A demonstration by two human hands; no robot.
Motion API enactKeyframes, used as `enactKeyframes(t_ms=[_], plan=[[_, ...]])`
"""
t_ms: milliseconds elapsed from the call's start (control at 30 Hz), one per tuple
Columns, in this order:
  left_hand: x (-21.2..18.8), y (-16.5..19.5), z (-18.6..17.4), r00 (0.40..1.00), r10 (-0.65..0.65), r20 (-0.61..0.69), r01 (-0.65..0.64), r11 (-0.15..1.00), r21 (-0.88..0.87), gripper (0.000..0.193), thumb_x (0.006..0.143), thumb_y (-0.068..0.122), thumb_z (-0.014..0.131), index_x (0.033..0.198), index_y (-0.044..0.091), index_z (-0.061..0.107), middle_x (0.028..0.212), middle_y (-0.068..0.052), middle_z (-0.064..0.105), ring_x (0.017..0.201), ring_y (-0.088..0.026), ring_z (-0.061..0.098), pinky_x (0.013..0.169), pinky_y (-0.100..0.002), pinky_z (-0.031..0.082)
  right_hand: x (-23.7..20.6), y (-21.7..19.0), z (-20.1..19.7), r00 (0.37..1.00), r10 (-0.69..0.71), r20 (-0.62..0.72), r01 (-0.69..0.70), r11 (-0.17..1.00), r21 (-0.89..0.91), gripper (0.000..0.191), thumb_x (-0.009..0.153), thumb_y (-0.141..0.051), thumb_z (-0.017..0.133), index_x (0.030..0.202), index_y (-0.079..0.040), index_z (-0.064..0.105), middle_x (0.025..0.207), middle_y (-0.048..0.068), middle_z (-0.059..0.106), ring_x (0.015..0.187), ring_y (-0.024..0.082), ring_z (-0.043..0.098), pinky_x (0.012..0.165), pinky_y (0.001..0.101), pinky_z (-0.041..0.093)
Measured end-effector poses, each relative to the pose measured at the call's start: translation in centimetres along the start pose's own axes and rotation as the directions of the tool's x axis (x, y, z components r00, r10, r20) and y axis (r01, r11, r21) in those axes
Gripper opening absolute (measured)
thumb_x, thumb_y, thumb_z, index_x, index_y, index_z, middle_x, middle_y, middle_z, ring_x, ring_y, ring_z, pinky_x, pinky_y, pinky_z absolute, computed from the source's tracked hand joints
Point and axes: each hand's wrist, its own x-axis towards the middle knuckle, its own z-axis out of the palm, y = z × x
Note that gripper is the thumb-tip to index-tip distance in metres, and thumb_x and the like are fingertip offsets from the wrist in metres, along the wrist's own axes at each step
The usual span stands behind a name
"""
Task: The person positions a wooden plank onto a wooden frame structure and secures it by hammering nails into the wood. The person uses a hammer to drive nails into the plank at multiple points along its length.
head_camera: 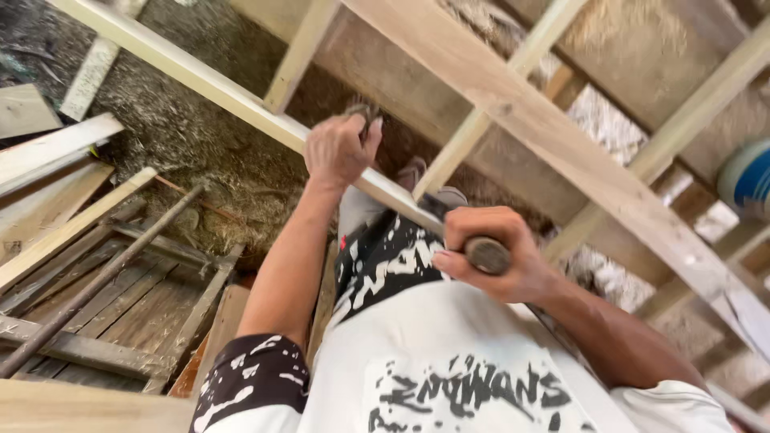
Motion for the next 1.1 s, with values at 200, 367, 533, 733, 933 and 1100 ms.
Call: enactKeyframes(t_ms=[200, 367, 533, 733, 933, 1100], plan=[[-0.5, -0.3, 0.5, 0.975, 0.064, -0.211, -0.063, 0.998, 0.011, 0.022, 0.091, 0.025, 0.064, 0.079, 0.008, 0.072, 0.07, -0.016, 0.069, 0.065, -0.036, 0.068, 0.064, -0.047, 0.055, -8.6, 1.8, -0.6, 0.991, -0.107, -0.085, 0.116, 0.987, 0.114, 0.02, 0.086, -0.008, 0.076, 0.074, -0.007, 0.06, 0.071, 0.005, 0.06, 0.072, 0.019, 0.058, 0.086, 0.0444, 0.048], [0.1, 0.5, 0.0, 0.997, -0.048, -0.066, 0.049, 0.999, 0.01, 0.028, 0.096, 0.023, 0.064, 0.075, 0.005, 0.068, 0.074, -0.017, 0.071, 0.067, -0.034, 0.069, 0.068, -0.046, 0.056, -9.7, 1.6, -0.9, 0.996, -0.073, -0.06, 0.078, 0.993, 0.088, 0.021, 0.087, -0.011, 0.076, 0.076, -0.006, 0.058, 0.076, 0.008, 0.059, 0.076, 0.023, 0.058, 0.09, 0.0448, 0.049], [0.0, 0.7, 0.6, 0.992, -0.022, -0.124, 0.025, 0.999, 0.025, 0.026, 0.093, 0.022, 0.065, 0.074, 0.005, 0.068, 0.075, -0.016, 0.071, 0.069, -0.035, 0.07, 0.069, -0.046, 0.056, -5.4, 2.1, -0.4, 0.982, -0.185, 0.027, 0.185, 0.983, 0.016, 0.03, 0.085, -0.02, 0.075, 0.065, -0.012, 0.054, 0.063, 0.002, 0.052, 0.059, 0.015, 0.051, 0.055, 0.0327, 0.044], [0.2, 0.7, 0.2, 0.987, -0.036, -0.157, 0.048, 0.996, 0.072, 0.023, 0.091, 0.024, 0.068, 0.075, 0.007, 0.07, 0.076, -0.016, 0.072, 0.071, -0.035, 0.07, 0.069, -0.046, 0.056, 0.4, 2.6, 0.1, 0.98, 0.07, 0.187, -0.058, 0.996, -0.072, 0.035, 0.092, -0.018, 0.073, 0.066, -0.006, 0.053, 0.054, 0.005, 0.049, 0.049, 0.012, 0.049, 0.045, 0.0343, 0.036], [0.3, 0.1, 0.3, 0.99, -0.129, 0.048, 0.126, 0.989, 0.071, 0.027, 0.096, 0.025, 0.065, 0.078, 0.006, 0.069, 0.074, -0.015, 0.071, 0.066, -0.032, 0.069, 0.067, -0.045, 0.055, 2.0, -0.4, 1.5, 0.992, -0.027, 0.124, 0.03, 0.999, -0.022, 0.031, 0.095, -0.01, 0.073, 0.07, -0.007, 0.056, 0.061, 0.005, 0.053, 0.056, 0.014, 0.049, 0.052, 0.0347, 0.04], [0.3, 0.3, 0.8, 0.999, -0.031, -0.017, 0.033, 0.992, 0.122, 0.026, 0.095, 0.023, 0.065, 0.075, 0.007, 0.067, 0.077, -0.015, 0.071, 0.07, -0.032, 0.069, 0.069, -0.045, 0.056, 1.2, -0.5, 2.9, 0.998, -0.027, 0.049, 0.032, 0.995, -0.093, 0.028, 0.089, -0.01, 0.075, 0.069, -0.005, 0.056, 0.062, 0.009, 0.055, 0.055, 0.022, 0.056, 0.048, 0.0386, 0.042]])
